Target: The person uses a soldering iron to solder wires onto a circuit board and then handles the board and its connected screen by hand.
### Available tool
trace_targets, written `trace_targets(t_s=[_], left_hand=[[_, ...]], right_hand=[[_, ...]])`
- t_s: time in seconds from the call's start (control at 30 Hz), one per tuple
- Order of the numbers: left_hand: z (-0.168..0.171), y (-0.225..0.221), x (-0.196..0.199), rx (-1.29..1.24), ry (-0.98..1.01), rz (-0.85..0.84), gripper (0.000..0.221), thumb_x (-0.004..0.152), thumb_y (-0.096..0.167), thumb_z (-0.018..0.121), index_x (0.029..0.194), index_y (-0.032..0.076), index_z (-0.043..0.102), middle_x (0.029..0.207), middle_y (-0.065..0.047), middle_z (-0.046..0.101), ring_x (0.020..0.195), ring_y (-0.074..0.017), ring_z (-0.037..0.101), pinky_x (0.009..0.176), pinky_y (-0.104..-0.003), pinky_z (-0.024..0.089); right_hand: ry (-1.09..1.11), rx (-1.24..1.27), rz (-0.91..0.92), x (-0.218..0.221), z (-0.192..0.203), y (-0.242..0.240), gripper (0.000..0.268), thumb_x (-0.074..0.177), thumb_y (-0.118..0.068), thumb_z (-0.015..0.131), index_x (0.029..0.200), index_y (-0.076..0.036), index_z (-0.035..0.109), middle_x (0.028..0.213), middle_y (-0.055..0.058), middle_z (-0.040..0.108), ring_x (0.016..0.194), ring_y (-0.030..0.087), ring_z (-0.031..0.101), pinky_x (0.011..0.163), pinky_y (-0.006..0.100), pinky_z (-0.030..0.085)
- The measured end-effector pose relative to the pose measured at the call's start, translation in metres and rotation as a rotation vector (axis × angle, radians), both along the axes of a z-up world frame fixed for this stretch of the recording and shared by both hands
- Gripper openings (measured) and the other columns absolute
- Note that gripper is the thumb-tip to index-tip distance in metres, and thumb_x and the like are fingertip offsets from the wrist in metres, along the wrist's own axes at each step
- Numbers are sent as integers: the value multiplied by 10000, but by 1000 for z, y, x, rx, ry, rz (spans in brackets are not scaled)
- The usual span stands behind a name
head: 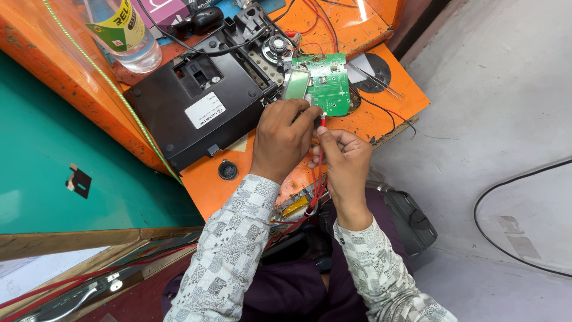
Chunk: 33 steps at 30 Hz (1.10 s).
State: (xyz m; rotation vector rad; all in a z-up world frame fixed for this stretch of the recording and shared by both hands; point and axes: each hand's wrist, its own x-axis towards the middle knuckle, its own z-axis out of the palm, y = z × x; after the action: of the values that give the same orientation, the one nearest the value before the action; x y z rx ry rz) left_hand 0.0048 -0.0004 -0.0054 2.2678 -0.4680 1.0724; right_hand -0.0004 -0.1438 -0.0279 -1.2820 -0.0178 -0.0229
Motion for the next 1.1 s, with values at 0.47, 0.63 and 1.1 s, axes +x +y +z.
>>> trace_targets(t_s=[0.47, 0.63, 1.1], left_hand=[[-1, -2, -1, -15, 21, 10, 230, 878, 58, 739, 1104, 96, 711, 1031, -47, 654, 989, -252, 647, 892, -413, 501], [1, 0, -5, -42, 36, 29, 561, 865, -5, 709, 1385, 109, 532, 1211, -86, 612, 1097, -288, 603, 970, -438, 460], [-27, 4, -4, -404, -134, 44, 634, 838, -165, 514, 1388, 101, 341, 1314, -166, 494, 915, -158, 532, 759, -253, 525]], right_hand=[[76, 10, 95, 16, -9, -9, 291, 976, -239, 716, 910, 43, 732, 695, 66, 671, 569, 109, 634, 539, 268, 586], [73, 80, 216, 24, -13, -19, 566, 1052, -474, 498, 976, 52, 692, 764, 104, 702, 643, 164, 695, 636, 311, 625], [81, 125, 271, 25, -13, -22, 572, 1083, -458, 441, 1017, 64, 666, 818, 130, 684, 734, 204, 716, 698, 391, 657]])
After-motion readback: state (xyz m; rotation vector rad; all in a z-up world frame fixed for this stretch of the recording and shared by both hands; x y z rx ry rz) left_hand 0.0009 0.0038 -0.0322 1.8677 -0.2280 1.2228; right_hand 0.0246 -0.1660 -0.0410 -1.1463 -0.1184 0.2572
